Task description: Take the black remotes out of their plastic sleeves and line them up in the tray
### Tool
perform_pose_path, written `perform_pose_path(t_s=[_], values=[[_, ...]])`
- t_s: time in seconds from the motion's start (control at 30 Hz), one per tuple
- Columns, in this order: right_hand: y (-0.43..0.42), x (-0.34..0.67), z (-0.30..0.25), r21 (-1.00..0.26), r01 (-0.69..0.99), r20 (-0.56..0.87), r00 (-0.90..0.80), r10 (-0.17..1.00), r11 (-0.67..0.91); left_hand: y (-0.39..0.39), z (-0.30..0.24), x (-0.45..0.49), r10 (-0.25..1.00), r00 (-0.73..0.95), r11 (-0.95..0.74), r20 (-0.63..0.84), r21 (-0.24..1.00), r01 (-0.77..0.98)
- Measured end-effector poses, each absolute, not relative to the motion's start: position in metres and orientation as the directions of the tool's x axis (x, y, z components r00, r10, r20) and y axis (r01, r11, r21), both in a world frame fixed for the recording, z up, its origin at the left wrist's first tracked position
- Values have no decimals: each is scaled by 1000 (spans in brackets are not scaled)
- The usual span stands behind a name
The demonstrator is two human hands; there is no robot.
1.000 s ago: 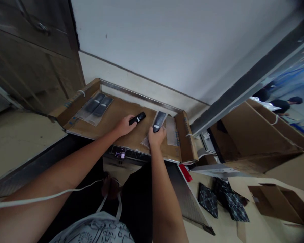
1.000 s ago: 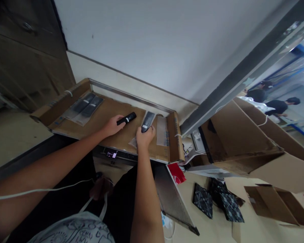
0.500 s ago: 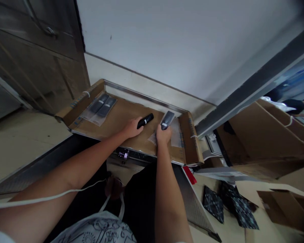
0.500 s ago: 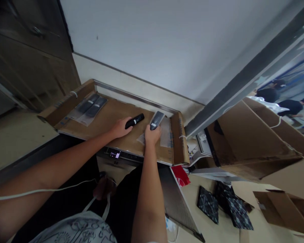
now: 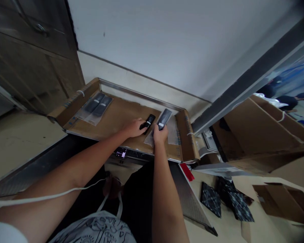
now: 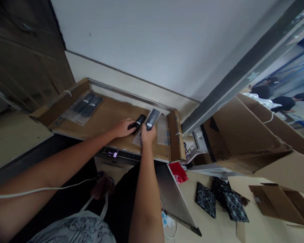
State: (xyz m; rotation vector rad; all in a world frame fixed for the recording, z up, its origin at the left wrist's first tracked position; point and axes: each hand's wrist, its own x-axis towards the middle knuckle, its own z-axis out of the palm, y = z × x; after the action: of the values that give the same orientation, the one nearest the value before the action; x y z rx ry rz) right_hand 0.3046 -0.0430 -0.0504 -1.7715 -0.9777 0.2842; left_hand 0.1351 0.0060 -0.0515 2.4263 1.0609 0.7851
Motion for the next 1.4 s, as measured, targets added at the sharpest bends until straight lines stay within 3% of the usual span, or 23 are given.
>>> perform_pose_path(t_s=[0.2, 0.4, 0.57, 0.8, 1.07, 1.4], values=[[-47, 305, -56, -917, 397, 257, 543, 799, 25, 13, -59, 143, 674, 618, -705, 405, 603, 374], [-47, 301, -57, -777, 619, 359, 294, 886, 110, 12, -59, 142, 642, 719, -728, 266, 505, 464], [-49, 293, -57, -665, 747, 330, 309, 892, -13, 8, -58, 141, 580, 776, -775, 247, 459, 433], [-46, 295, -39, -484, 874, 326, 234, 916, -51, 8, -61, 140, 622, 713, -775, 323, 384, 502], [-40, 316, -29, -318, 943, 291, 194, 937, -96, 12, -71, 141, 675, 610, -730, 415, 493, 473], [-33, 334, -26, -188, 972, 210, 181, 961, -142, 14, -72, 142, 652, 592, -753, 474, 492, 436]])
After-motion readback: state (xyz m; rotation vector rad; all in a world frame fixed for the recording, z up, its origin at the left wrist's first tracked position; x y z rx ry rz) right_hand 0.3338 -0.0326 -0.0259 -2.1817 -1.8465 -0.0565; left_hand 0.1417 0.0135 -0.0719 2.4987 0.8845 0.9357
